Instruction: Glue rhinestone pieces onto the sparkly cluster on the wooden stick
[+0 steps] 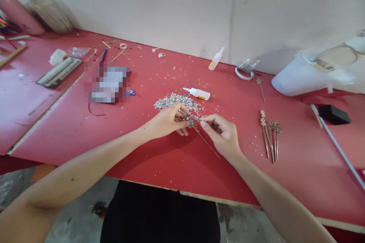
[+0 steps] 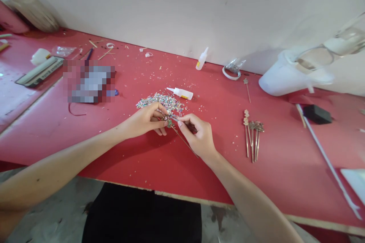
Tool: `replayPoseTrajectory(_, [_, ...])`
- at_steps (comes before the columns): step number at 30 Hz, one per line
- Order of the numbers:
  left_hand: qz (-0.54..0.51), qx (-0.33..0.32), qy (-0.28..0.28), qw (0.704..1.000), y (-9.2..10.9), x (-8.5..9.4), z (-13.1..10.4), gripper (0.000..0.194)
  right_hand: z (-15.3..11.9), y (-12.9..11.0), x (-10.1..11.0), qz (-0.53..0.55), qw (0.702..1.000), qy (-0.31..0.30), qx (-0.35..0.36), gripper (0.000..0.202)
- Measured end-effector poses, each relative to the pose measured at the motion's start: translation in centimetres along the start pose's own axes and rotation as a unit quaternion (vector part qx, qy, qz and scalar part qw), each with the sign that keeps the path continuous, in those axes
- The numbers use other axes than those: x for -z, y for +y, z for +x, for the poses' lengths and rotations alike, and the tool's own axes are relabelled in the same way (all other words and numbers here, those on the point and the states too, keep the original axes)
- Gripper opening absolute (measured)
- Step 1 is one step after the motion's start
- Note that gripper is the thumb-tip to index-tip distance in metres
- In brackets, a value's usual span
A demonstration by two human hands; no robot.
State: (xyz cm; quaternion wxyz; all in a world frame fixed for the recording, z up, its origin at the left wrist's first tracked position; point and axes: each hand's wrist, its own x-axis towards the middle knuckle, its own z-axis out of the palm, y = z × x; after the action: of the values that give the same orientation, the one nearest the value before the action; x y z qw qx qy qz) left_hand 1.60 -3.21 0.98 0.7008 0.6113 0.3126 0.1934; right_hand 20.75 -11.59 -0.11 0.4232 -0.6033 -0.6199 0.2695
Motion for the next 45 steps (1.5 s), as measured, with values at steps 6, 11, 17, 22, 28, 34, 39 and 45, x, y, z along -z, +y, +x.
replayPoseTrajectory(6, [0.008, -0.007, 0.003, 1.000, 0.1, 0.1, 0.0, 0.027, 0.0, 0.2, 0.0, 0.006, 1.000, 0.006, 0.014, 0.014])
replayPoseTrajectory(11, [0.013, -0.005, 0.002, 1.000, 0.2, 0.1, -0.1, 0.028, 0.1, 0.2, 0.1, 0.001, 1.000, 0.007, 0.016, 0.013])
replayPoseTrajectory(17, [0.014, -0.010, -0.003, 1.000, 0.1, 0.2, 0.1, 0.027, 0.1, 0.2, 0.0, 0.007, 1.000, 0.005, 0.013, 0.012])
replayPoseTrajectory(22, [0.033, -0.033, -0.010, 0.999, -0.2, 0.7, 0.1, 0.024, 0.2, 0.1, 0.1, 0.047, 0.999, 0.006, -0.013, 0.012])
replayPoseTrajectory(28, [0.031, -0.072, 0.002, 0.997, -0.4, 0.9, 0.4, 0.022, 0.3, -0.1, 0.3, 0.103, 0.994, 0.021, -0.040, 0.013])
replayPoseTrajectory(34, [-0.008, -0.037, -0.011, 0.999, 0.3, 0.8, 0.3, 0.025, 0.4, -0.3, 0.3, 0.135, 0.988, 0.025, -0.067, 0.015])
replayPoseTrajectory(39, [0.076, -0.052, 0.012, 0.996, 0.7, 1.1, 0.1, 0.028, 0.4, -0.4, 0.3, 0.130, 0.989, 0.017, -0.063, 0.014])
replayPoseTrajectory(45, [0.140, -0.071, 0.025, 0.987, 0.6, 1.5, 0.1, 0.019, 0.5, -0.3, 0.3, 0.105, 0.993, 0.009, -0.050, 0.014])
